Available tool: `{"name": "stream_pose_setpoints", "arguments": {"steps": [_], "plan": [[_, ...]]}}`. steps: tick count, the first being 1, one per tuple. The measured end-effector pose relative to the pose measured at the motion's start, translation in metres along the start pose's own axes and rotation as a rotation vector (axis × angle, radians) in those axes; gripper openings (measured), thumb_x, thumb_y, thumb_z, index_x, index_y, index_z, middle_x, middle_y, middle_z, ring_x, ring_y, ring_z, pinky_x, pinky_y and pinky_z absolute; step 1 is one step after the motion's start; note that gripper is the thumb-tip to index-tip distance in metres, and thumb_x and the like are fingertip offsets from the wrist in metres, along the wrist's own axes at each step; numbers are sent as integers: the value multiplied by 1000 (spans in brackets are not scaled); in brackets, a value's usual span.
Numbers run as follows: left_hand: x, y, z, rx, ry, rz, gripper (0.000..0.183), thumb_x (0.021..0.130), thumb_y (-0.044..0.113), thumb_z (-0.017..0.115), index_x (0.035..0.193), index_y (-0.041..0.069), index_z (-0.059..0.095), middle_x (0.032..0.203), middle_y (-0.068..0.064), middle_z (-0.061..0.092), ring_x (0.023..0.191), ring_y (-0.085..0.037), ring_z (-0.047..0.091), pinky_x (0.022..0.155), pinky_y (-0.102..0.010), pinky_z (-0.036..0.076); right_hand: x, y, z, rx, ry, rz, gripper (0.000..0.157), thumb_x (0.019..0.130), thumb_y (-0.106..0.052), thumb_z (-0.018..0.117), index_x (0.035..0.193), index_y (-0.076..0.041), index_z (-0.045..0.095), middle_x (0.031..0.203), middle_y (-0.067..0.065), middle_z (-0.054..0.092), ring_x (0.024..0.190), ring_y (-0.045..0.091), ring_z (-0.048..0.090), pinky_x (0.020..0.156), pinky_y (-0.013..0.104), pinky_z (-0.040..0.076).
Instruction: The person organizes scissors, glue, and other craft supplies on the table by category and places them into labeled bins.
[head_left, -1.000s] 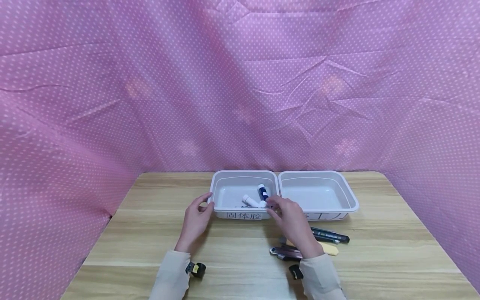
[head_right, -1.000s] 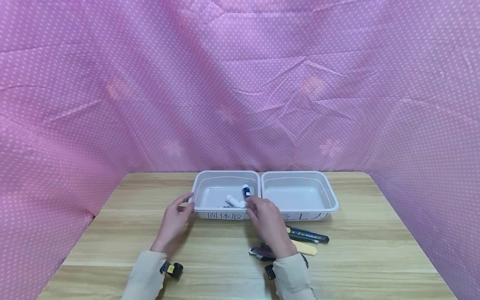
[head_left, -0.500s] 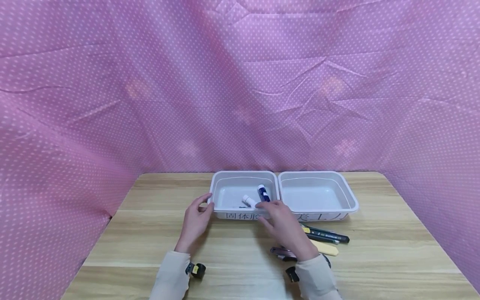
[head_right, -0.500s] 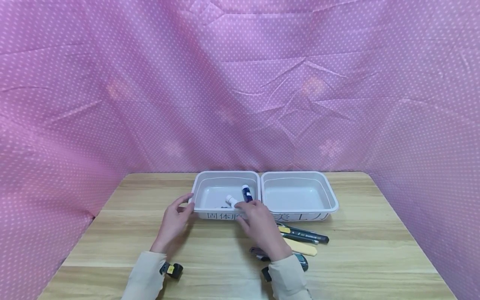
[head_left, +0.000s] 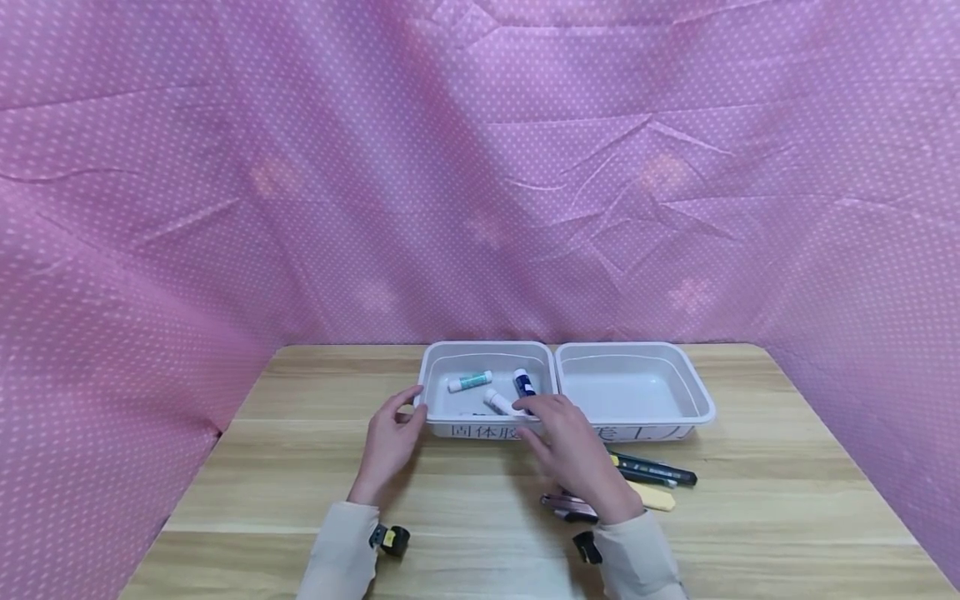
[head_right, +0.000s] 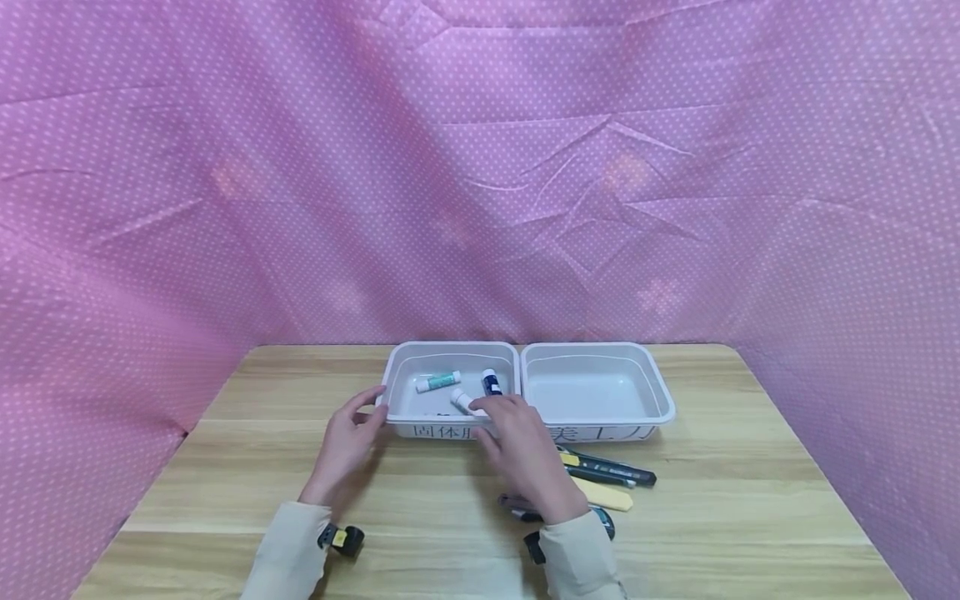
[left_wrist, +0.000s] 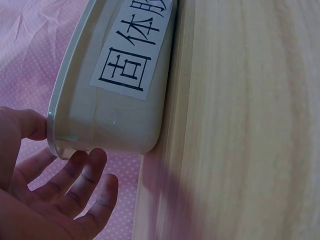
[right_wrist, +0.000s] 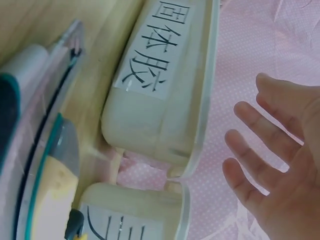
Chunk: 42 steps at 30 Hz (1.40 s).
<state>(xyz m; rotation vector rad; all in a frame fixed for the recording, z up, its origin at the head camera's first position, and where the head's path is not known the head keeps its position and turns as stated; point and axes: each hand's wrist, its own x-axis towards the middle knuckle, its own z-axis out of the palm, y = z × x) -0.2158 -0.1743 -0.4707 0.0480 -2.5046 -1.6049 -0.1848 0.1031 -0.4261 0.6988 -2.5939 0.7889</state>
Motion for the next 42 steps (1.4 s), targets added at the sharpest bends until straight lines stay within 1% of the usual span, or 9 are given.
{"name": "stream_pose_setpoints", "arguments": {"steps": [5, 11, 17, 22, 28, 31, 35, 40, 42], "plan": [[1, 0, 0, 3, -3, -8, 43, 102, 20, 62, 144, 11, 58, 133, -15, 61, 101, -27, 68, 76, -25, 59, -2, 0, -6, 2, -9, 25, 32, 91, -18, 78, 122, -12, 70, 117, 4, 72, 108, 22, 65, 94, 43, 55], [-1, 1, 1, -2, -11, -17, 43, 103, 22, 60, 145, 11, 56, 142, -17, 57, 111, -30, 67, 85, -32, 61, -10, 5, -11, -5, -40, 67, 34, 95, -26, 74, 126, -14, 69, 120, 2, 71, 108, 19, 64, 95, 41, 56], [1, 2, -1, -18, 14, -9, 42, 103, 19, 60, 143, 9, 58, 147, -17, 53, 119, -35, 64, 92, -38, 60, -18, 10, -18, -16, -55, 42, 35, 95, -23, 74, 127, -14, 68, 126, 4, 70, 116, 23, 64, 103, 43, 53], [0, 3, -1, -32, 1, -12, 42, 102, 17, 60, 143, 8, 57, 149, -18, 51, 122, -37, 63, 94, -39, 59, -26, 13, -26, -53, -58, 20, 34, 95, -25, 74, 126, -13, 68, 125, 3, 70, 117, 23, 65, 103, 43, 53], [-1, 2, 2, -32, 5, -8, 42, 102, 16, 60, 143, 7, 58, 148, -20, 52, 121, -38, 63, 94, -41, 59, -43, 21, -33, -93, -45, 25, 35, 93, -27, 76, 125, -14, 69, 122, 0, 71, 114, 20, 65, 100, 43, 54], [-1, 1, 3, -27, 11, -11, 41, 102, 17, 60, 142, 8, 59, 147, -19, 53, 121, -38, 64, 94, -41, 59, -51, 27, -36, -129, -22, 4, 35, 91, -28, 78, 124, -16, 70, 119, -2, 71, 112, 18, 66, 97, 41, 56], [0, 1, 3, -28, 14, -14, 41, 102, 16, 60, 143, 8, 59, 148, -18, 53, 121, -37, 64, 94, -40, 59, -62, 34, -40, -181, -11, -23, 38, 88, -30, 81, 122, -15, 71, 118, -2, 71, 112, 18, 66, 95, 41, 56], [0, 0, 3, -30, 18, -7, 41, 102, 16, 61, 142, 7, 59, 148, -18, 54, 120, -37, 64, 93, -40, 59, -74, 40, -44, -206, -33, -13, 38, 85, -30, 84, 119, -17, 72, 117, -4, 69, 110, 15, 65, 93, 40, 57], [1, 0, 3, -29, 19, -4, 41, 102, 16, 61, 142, 8, 59, 147, -17, 54, 120, -37, 64, 94, -40, 59, -79, 42, -46, -210, -29, -9, 38, 84, -31, 85, 118, -17, 73, 115, -5, 68, 109, 14, 64, 90, 39, 57]]}}
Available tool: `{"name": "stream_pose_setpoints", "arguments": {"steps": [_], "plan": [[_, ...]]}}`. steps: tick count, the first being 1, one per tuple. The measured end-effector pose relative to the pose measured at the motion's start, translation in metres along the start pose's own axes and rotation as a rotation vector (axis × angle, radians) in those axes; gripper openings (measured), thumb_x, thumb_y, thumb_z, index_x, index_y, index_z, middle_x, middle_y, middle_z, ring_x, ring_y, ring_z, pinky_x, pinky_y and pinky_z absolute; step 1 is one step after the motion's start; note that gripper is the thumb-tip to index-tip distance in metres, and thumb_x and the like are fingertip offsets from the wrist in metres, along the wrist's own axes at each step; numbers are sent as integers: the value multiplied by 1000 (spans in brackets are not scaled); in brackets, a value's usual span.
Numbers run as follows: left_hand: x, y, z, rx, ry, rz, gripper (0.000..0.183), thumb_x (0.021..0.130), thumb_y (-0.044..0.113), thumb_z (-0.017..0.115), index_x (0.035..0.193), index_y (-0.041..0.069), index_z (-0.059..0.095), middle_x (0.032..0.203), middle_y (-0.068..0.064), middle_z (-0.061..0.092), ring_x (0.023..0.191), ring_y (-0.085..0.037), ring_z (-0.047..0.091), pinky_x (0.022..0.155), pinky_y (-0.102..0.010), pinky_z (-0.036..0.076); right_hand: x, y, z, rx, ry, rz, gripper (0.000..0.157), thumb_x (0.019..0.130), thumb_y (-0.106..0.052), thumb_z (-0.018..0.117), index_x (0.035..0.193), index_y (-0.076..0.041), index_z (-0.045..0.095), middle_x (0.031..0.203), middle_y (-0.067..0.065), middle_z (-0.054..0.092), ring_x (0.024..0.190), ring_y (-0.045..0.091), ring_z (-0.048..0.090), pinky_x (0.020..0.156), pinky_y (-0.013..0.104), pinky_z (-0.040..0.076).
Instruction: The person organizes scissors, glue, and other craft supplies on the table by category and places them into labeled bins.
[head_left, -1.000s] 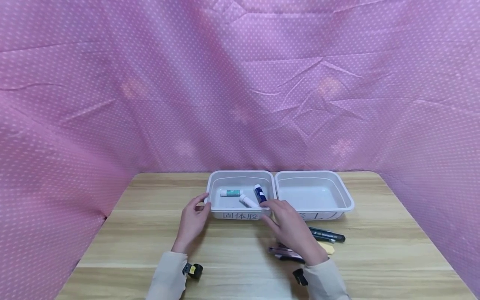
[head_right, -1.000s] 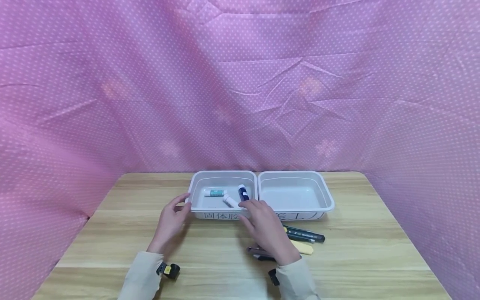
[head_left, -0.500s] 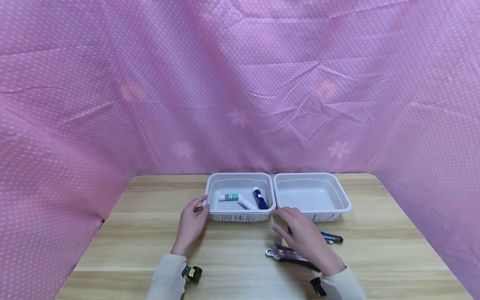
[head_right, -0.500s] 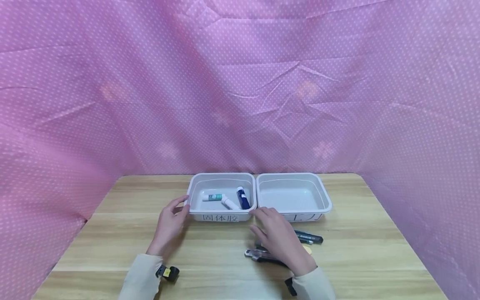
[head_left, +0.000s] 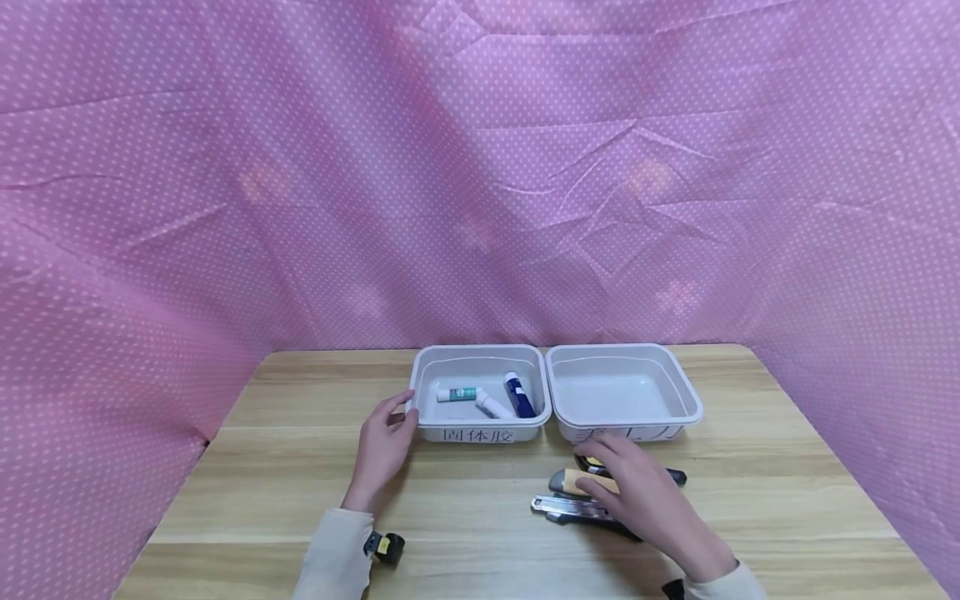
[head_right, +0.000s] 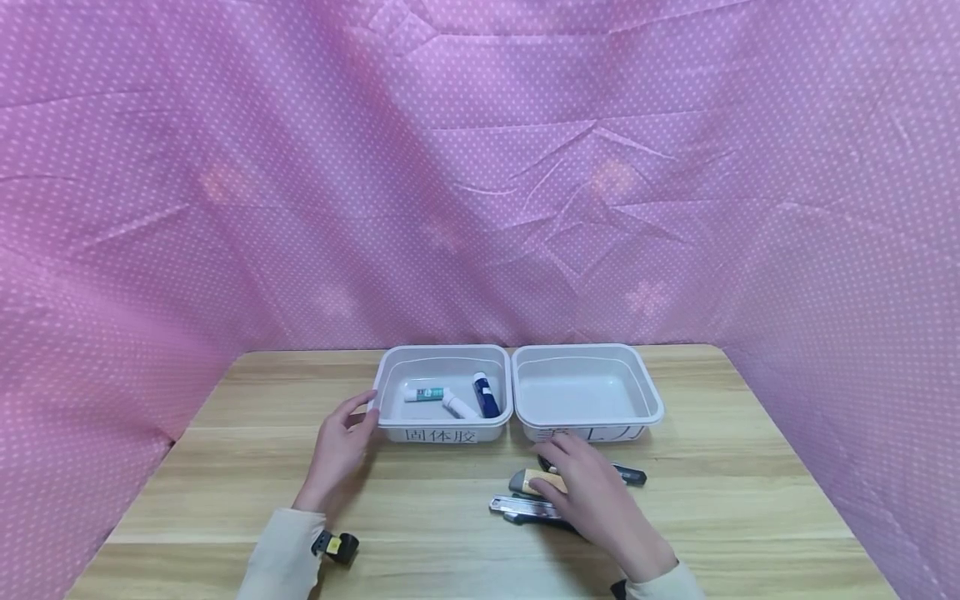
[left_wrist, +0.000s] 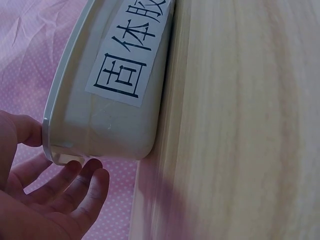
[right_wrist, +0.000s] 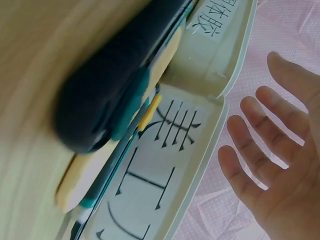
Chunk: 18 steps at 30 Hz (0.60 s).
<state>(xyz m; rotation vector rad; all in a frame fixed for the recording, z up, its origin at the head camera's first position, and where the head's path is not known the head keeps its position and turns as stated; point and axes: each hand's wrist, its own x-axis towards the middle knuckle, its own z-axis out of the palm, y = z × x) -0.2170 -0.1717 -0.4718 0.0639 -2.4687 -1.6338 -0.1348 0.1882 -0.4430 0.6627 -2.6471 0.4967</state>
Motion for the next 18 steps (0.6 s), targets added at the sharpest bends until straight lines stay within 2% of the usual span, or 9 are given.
{"name": "stream_pose_setpoints", "arguments": {"steps": [7, 13, 18], "plan": [[0, -1, 1, -5, -16, -2, 41, 102, 16, 60, 142, 8, 59, 148, -18, 53, 121, -37, 63, 93, -37, 60, -19, 7, -3, -46, 24, -6, 39, 79, -31, 88, 112, -14, 75, 112, -3, 70, 101, 17, 66, 84, 41, 57], [0, 0, 1, -5, -14, -10, 41, 102, 18, 60, 143, 9, 58, 149, -17, 52, 122, -37, 63, 94, -39, 59, -30, 11, -2, -86, -76, 40, 38, 79, -35, 88, 110, -16, 76, 112, 0, 70, 105, 20, 65, 89, 44, 56], [-1, 0, 0, 5, -11, -13, 41, 103, 18, 60, 143, 9, 58, 150, -17, 52, 122, -37, 63, 93, -39, 59, -36, 14, -2, -109, -124, 34, 40, 78, -34, 88, 110, -15, 76, 112, 1, 69, 104, 19, 64, 90, 43, 56]]}}
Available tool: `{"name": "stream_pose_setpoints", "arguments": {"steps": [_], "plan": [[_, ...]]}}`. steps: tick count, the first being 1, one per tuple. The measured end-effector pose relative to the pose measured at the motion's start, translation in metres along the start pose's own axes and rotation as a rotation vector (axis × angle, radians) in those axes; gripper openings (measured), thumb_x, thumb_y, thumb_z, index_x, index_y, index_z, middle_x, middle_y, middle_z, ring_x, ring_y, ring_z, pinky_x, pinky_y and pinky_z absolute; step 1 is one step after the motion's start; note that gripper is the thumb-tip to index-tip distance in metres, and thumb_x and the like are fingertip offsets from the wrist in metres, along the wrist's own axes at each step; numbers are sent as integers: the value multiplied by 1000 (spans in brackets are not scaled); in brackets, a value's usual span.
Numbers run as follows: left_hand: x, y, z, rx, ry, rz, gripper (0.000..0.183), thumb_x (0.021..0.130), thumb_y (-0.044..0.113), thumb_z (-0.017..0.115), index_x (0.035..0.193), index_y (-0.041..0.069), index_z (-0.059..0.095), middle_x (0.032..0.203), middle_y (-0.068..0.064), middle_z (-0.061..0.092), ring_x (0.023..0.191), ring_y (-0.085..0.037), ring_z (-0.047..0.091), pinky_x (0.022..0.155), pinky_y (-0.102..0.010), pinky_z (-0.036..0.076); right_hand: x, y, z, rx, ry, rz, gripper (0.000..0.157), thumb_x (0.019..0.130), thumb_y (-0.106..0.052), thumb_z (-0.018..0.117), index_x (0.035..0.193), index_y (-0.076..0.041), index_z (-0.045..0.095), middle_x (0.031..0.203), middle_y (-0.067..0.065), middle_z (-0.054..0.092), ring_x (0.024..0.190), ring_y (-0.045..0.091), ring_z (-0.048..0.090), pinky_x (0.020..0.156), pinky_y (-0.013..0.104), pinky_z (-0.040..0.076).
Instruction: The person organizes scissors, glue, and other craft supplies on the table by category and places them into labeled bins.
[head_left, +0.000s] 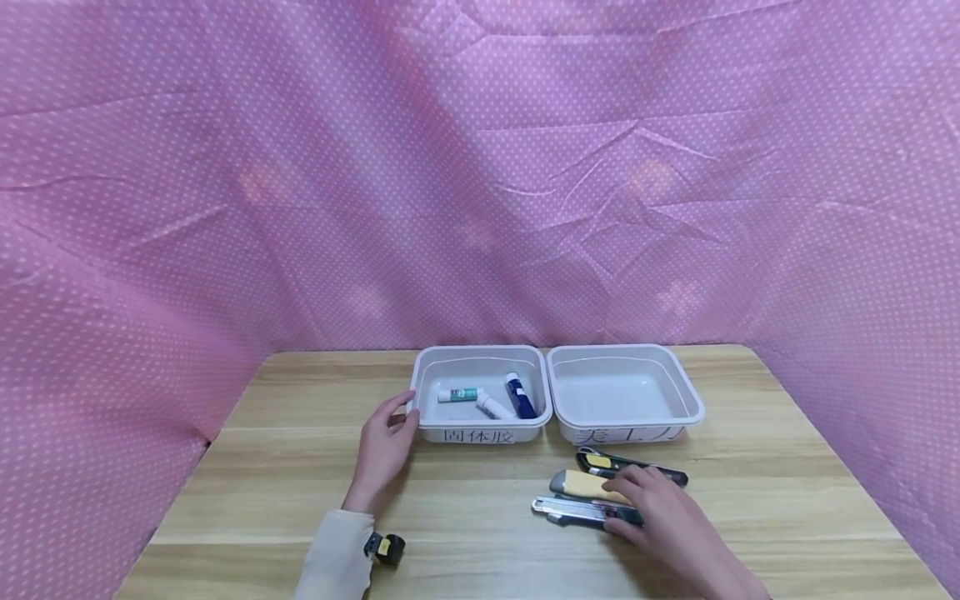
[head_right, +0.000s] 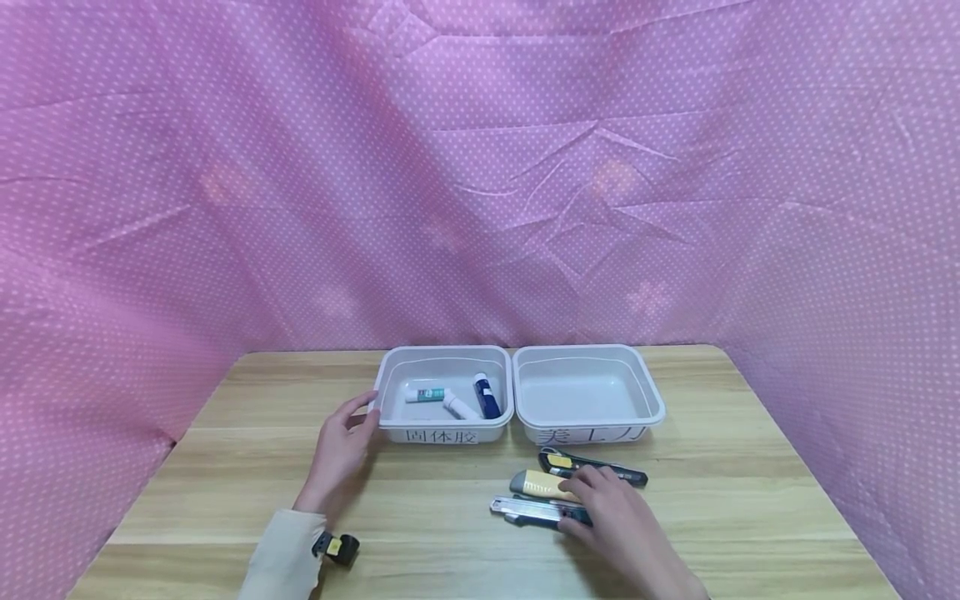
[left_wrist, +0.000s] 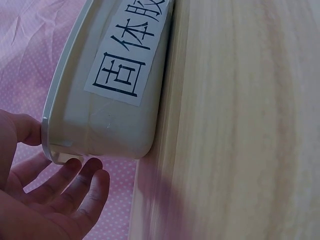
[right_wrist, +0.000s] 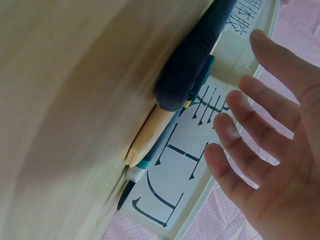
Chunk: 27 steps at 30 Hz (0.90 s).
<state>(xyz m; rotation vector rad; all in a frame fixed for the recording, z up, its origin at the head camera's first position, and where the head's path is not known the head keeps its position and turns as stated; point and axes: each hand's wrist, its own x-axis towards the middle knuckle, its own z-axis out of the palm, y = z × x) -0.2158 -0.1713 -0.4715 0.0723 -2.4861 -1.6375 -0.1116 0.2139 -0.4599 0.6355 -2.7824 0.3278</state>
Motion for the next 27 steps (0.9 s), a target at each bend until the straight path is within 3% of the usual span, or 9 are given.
{"name": "stream_pose_setpoints", "arguments": {"steps": [14, 22, 27], "plan": [[0, -1, 0, 0, -6, -4, 42, 103, 19, 60, 144, 10, 57, 150, -17, 51, 122, -36, 62, 94, -40, 59, -8, 8, 0, 41, -140, 7, 38, 76, -27, 89, 110, -19, 75, 104, -8, 64, 98, 12, 61, 85, 43, 56], [0, -2, 0, -4, -12, 2, 42, 103, 19, 59, 144, 10, 57, 150, -17, 51, 122, -36, 62, 93, -39, 60, -3, 9, 0, 100, -330, 95, 36, 79, -26, 87, 113, -18, 75, 101, -10, 63, 92, 8, 57, 83, 42, 55], [1, -2, -1, -2, -4, 4, 42, 103, 20, 60, 143, 10, 58, 150, -17, 52, 120, -35, 63, 92, -39, 60, -1, 7, 1, 80, -321, 88, 35, 80, -24, 86, 113, -16, 74, 103, -8, 64, 94, 11, 59, 84, 42, 56]]}}
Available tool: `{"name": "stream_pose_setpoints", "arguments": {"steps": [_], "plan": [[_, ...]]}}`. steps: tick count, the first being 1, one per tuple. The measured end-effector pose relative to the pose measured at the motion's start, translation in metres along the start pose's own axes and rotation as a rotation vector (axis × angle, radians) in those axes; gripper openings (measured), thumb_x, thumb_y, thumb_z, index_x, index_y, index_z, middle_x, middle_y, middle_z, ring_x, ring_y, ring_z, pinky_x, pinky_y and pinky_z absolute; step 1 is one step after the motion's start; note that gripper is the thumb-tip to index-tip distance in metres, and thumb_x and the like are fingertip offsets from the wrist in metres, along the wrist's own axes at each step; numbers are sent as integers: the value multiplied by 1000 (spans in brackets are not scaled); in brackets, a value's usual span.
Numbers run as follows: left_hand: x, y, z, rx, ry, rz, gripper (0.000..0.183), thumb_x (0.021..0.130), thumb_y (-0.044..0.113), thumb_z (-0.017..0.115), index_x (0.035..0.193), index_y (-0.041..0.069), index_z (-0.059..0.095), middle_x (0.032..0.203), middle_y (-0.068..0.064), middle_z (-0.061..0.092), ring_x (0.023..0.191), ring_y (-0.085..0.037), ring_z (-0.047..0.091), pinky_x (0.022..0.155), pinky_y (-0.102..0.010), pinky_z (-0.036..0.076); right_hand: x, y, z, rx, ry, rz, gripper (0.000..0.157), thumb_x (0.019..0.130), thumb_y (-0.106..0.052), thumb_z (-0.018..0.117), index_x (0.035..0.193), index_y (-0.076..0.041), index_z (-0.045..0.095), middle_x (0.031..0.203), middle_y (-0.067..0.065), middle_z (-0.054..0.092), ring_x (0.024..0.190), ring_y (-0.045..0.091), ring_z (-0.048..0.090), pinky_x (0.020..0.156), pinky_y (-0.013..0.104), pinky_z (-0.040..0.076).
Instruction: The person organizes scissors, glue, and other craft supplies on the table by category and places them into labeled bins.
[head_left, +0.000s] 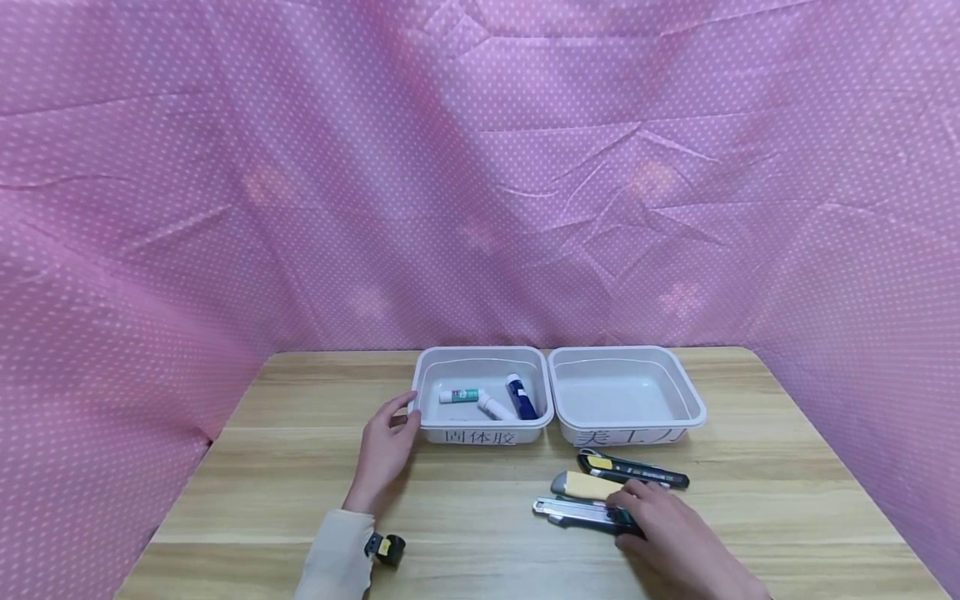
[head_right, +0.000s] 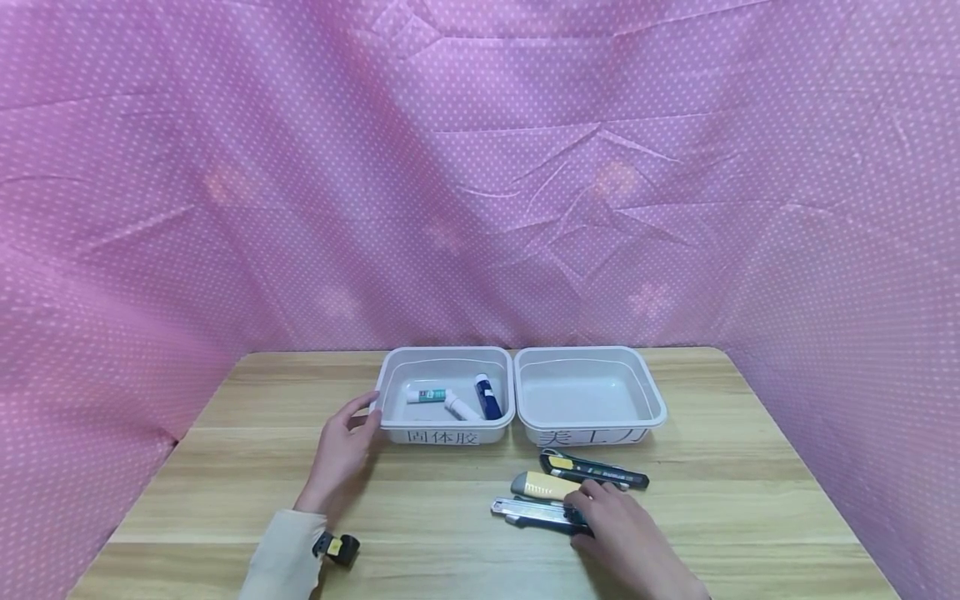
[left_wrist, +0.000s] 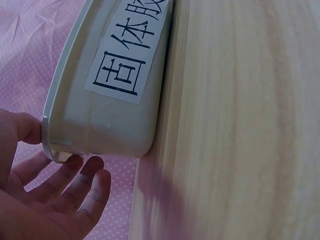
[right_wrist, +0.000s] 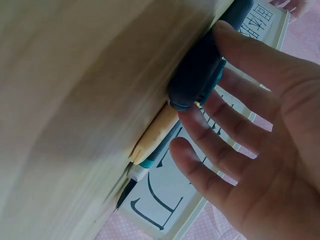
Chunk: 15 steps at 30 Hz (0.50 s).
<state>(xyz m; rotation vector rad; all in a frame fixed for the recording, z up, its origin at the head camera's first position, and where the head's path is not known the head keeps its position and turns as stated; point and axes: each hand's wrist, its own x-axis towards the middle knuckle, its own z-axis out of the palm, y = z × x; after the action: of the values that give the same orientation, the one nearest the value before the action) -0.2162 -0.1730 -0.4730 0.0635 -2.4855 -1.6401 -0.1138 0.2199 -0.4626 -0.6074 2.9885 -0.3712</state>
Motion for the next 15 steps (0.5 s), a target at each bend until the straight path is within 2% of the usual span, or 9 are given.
{"name": "stream_pose_setpoints", "arguments": {"steps": [8, 15], "plan": [[0, 0, 1, 0, -5, -7, 42, 104, 20, 59, 145, 10, 57, 150, -17, 51, 120, -35, 63, 91, -38, 60, 3, -4, 4, -68, 53, -40, 35, 81, -29, 86, 111, -15, 74, 99, -9, 62, 90, 8, 58, 79, 38, 54], [0, -1, 1, -5, 0, -7, 42, 103, 20, 59, 144, 9, 57, 150, -17, 52, 119, -35, 64, 90, -38, 61, 4, -5, 6, -36, 31, -54, 30, 81, -27, 86, 105, -16, 72, 95, -11, 63, 82, 3, 56, 71, 33, 53]]}}
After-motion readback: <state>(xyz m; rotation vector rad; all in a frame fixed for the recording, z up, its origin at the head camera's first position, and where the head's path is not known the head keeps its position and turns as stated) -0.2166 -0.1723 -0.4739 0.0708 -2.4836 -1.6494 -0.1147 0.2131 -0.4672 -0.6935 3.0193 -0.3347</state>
